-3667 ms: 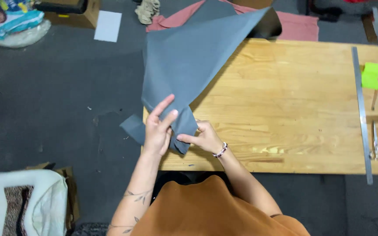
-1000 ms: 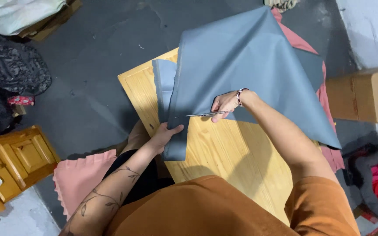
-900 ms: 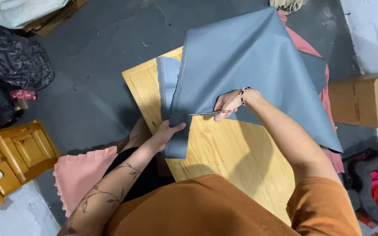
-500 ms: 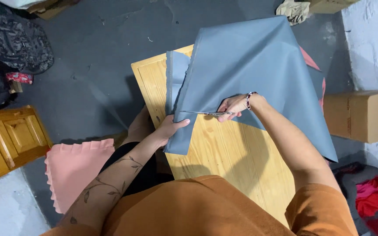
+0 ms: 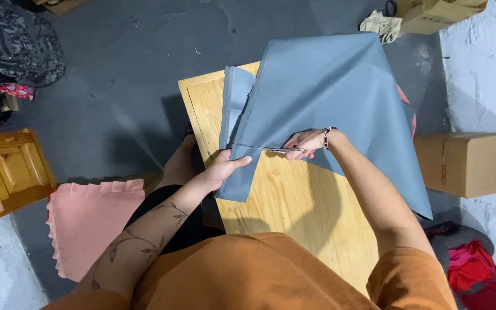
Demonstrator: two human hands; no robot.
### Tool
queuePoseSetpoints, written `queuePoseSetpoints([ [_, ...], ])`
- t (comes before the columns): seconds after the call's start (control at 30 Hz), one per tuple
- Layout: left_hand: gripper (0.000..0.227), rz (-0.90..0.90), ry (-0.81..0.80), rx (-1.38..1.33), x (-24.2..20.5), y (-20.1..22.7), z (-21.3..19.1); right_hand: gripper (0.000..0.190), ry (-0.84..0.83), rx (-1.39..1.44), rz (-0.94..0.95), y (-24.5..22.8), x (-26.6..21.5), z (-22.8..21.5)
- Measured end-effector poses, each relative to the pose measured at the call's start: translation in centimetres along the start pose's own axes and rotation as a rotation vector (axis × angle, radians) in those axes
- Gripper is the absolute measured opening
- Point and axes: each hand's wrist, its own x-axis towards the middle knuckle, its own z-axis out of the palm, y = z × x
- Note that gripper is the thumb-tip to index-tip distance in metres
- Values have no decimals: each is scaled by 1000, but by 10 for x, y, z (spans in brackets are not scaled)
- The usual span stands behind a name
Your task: The person writes on a yellow sticky note with a pencil, then picks up a large piece of gray fabric and cuts it with scissors. They unfold the fabric on the table, smooth it out, and use a metal ruler to measure and mark the material.
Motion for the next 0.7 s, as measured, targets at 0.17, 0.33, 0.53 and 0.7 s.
queuePoseSetpoints([
  [0.17, 23, -2, 1, 9, 27, -21, -26, 35, 15, 34, -73, -1, 2, -1],
  [0.33, 26, 1, 18, 10, 16, -12, -21, 27, 56, -16, -157, -26, -19, 8],
  [0.53, 27, 4, 46, 31, 37, -31, -50, 35, 100, -95, -204, -25, -7, 10],
  [0.7, 31, -10, 14, 41, 22, -11, -36, 32, 51, -55, -216, -6, 13, 10],
])
